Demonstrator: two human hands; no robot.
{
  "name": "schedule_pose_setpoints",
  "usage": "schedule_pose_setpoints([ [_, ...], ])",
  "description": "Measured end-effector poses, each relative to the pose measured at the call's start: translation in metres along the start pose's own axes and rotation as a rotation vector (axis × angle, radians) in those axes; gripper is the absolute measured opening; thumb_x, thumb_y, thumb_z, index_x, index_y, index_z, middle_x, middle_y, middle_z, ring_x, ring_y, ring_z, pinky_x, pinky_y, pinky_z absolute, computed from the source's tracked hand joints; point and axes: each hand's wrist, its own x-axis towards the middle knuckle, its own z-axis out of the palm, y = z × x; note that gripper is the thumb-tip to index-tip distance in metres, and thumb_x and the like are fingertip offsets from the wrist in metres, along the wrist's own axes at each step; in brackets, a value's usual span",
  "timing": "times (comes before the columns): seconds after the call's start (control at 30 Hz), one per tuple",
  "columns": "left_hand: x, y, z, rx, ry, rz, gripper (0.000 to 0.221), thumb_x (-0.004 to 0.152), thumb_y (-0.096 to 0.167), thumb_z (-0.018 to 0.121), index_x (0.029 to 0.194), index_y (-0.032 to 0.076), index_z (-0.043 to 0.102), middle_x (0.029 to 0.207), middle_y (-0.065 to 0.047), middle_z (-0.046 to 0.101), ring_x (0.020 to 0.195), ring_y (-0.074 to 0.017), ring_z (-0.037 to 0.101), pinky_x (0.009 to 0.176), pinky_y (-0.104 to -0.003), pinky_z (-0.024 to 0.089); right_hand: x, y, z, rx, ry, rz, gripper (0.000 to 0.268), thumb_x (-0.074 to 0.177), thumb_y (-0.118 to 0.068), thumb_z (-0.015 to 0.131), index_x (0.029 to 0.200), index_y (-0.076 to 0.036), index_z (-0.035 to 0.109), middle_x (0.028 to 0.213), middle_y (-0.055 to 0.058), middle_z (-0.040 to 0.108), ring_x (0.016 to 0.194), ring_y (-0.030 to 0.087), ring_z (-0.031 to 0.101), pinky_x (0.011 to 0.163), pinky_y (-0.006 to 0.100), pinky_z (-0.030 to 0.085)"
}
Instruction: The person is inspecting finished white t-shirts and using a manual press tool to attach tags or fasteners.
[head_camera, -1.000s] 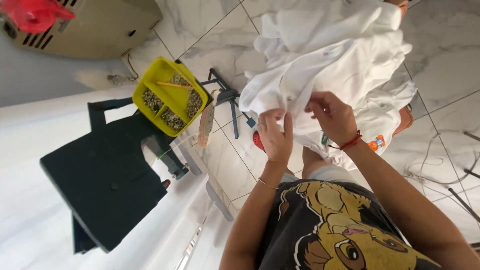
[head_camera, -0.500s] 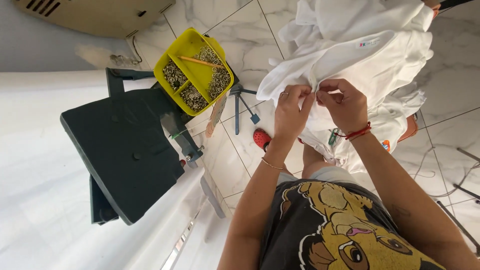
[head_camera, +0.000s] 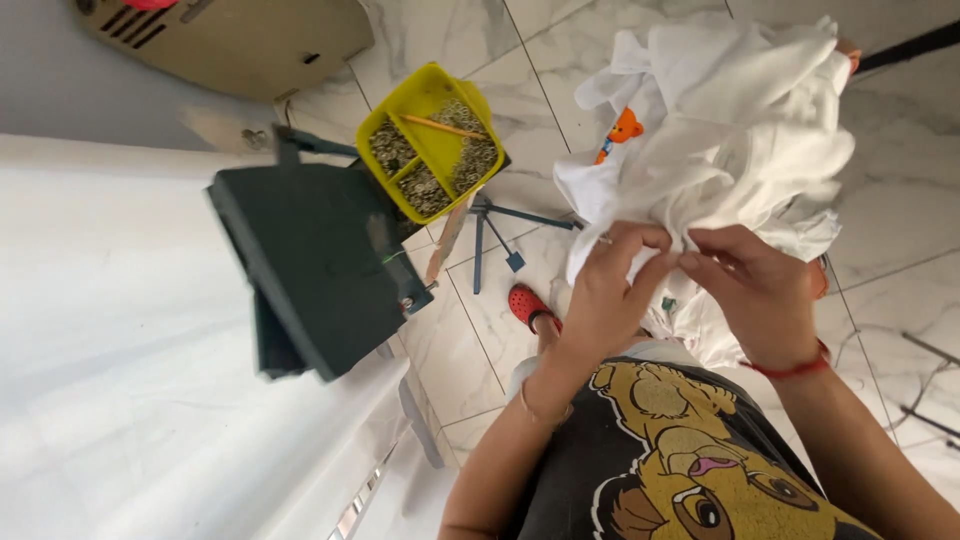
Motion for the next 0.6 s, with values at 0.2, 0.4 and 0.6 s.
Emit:
schedule_pose_setpoints([
  [0.2,-0.050,0.048,-0.041,-0.064,0.183,-0.119,0.014,0.086,0.015,0.046,0.096,0.004,0.045,0.086,-0.006,0.054,0.077,-0.0158,0.054,0.070,-0.028,0.045,-0.044,-0.020,0.020,0.272,-0.122,-0.065,0.014,0.078,0.002,0.060,0.091,-0.002,0.060,0.073,0.002,0.056,0.066,0.007,0.047,0.062,0.016,0.041],
  [0.4,-0.099,0.041,-0.092,0.097,0.294,-0.044,0.015,0.088,0.013,0.045,0.101,0.005,0.047,0.086,-0.001,0.051,0.079,-0.0172,0.045,0.062,-0.029,0.044,-0.070,-0.048,0.069,0.120,-0.389,-0.016,0.008,0.080,-0.003,0.057,0.084,0.000,0.064,0.076,0.003,0.060,0.069,0.008,0.049,0.061,0.020,0.039],
  [0.6,-0.148,0.025,-0.151,-0.029,0.138,-0.129,0.022,0.091,0.012,0.042,0.109,0.005,0.051,0.108,-0.007,0.055,0.101,-0.0200,0.054,0.085,-0.028,0.044,-0.083,-0.061,0.122,-0.166,-0.567,-0.042,0.013,0.075,-0.007,0.061,0.086,-0.002,0.068,0.075,0.004,0.063,0.062,0.008,0.049,0.052,0.021,0.037],
])
